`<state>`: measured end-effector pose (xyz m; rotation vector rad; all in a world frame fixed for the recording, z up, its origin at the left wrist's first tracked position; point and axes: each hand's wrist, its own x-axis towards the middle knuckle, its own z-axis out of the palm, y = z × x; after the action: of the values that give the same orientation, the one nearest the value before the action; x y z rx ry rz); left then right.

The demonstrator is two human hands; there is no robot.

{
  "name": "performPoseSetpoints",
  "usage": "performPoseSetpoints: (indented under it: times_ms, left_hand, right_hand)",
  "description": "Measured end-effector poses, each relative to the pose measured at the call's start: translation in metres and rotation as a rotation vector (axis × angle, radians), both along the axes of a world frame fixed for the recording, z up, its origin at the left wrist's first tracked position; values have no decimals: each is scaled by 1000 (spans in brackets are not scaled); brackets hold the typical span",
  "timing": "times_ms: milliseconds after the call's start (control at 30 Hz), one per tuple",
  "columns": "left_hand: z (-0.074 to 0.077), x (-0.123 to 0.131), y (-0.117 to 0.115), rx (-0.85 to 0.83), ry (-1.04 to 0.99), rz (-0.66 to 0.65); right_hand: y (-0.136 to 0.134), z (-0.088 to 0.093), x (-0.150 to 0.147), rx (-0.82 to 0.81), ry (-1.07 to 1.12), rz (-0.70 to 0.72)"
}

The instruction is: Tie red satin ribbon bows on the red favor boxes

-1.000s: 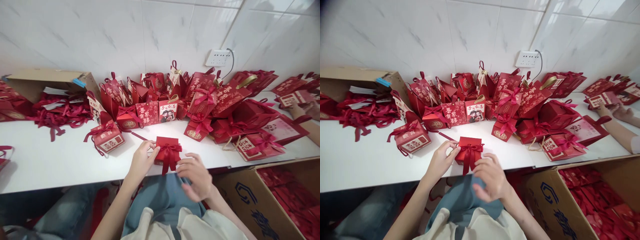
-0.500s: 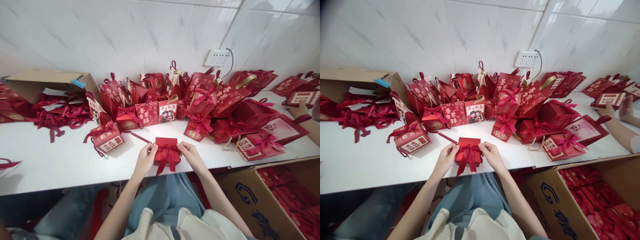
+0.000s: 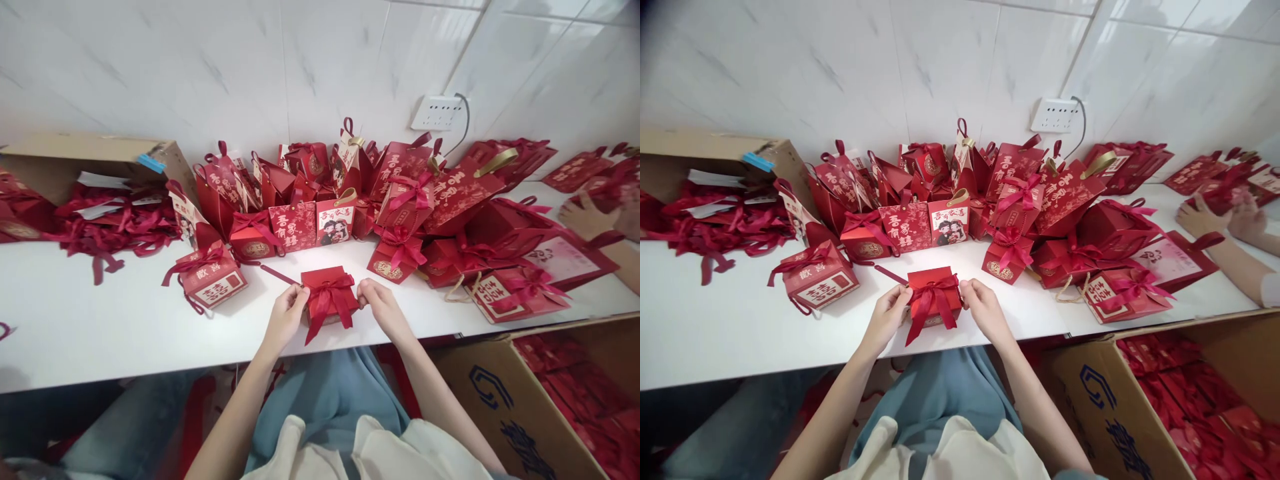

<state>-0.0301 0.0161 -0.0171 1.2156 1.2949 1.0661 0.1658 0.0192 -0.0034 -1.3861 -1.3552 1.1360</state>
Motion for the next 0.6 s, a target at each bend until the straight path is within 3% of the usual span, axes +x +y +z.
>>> performPoseSetpoints:
  times_ms: [400, 600]
  left_hand:
    - [-4, 3, 7, 10, -18, 38]
    - [0, 2, 7, -17, -38, 12]
  right_hand:
    - [11, -13, -16, -82, 259, 72]
    - [10, -19, -1, -47, 274, 46]
